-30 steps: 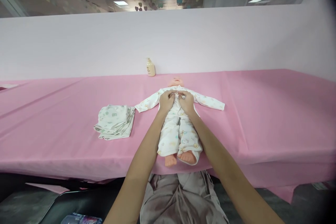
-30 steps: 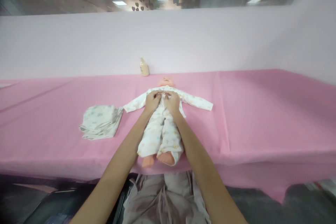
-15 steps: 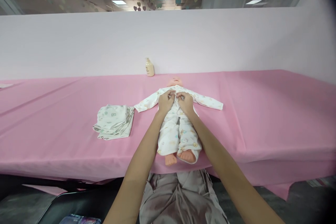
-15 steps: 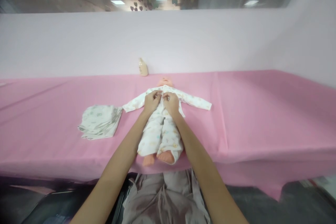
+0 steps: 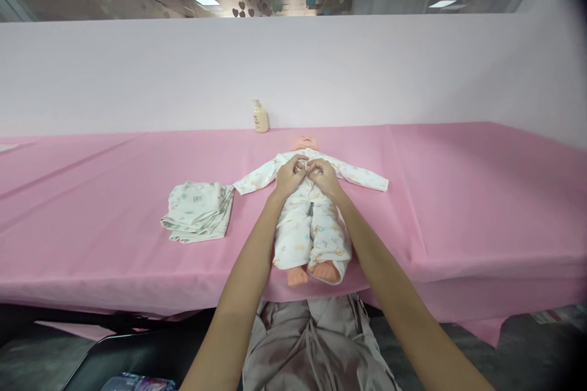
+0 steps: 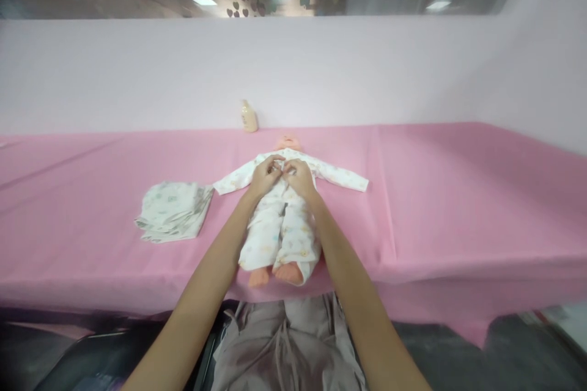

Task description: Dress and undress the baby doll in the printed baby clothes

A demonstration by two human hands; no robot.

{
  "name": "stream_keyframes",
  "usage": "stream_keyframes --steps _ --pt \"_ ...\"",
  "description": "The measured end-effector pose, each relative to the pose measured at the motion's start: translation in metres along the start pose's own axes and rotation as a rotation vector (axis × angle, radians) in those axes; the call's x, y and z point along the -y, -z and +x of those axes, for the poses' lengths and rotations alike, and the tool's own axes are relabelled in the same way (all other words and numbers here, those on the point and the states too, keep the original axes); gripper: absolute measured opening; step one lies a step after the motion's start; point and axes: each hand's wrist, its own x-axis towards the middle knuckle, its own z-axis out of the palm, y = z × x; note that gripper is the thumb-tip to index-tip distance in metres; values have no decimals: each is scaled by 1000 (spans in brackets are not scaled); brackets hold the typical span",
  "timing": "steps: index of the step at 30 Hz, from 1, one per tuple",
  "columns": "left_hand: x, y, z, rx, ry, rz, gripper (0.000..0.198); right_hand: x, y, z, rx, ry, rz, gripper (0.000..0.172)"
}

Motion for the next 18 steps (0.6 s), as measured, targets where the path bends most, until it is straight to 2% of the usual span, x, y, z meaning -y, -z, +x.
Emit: stream_keyframes --steps 4,10,18 --pt "-2 1 -1 14 -18 -67 35 -4 1 -1 4 -60 73 6" --pt "-7 3 -1 45 4 -249 40 -5 3 -1 -19 -164 168 2" --pt "-3 5 2 64 79 -465 39 -4 4 -1 -51 -204 115 4"
